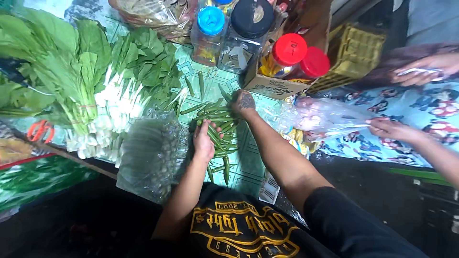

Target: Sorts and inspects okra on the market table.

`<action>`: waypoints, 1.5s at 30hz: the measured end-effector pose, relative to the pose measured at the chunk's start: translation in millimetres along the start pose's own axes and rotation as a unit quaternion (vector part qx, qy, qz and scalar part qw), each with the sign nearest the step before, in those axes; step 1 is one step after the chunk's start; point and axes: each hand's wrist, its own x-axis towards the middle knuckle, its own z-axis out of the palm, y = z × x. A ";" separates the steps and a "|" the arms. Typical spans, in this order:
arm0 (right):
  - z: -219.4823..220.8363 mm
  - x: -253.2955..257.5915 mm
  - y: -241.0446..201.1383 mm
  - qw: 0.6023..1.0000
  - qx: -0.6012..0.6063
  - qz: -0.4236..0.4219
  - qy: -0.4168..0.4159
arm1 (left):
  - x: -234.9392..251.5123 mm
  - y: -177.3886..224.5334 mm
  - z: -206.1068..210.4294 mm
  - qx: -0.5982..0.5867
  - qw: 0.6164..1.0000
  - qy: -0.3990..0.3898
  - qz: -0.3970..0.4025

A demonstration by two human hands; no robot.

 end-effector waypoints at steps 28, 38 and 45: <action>49.4 -168.6 105.4 0.959 0.265 -0.088 -0.039 | -102.8 4.6 -60.8 0.190 0.969 -0.153 0.043; 108.1 -212.6 91.5 0.953 0.102 -0.286 0.027 | -133.1 -15.9 -116.8 0.291 0.949 -0.110 0.054; 135.9 -210.2 51.7 0.945 -0.085 -0.298 0.108 | -127.2 -13.3 -108.1 0.217 0.968 -0.111 0.064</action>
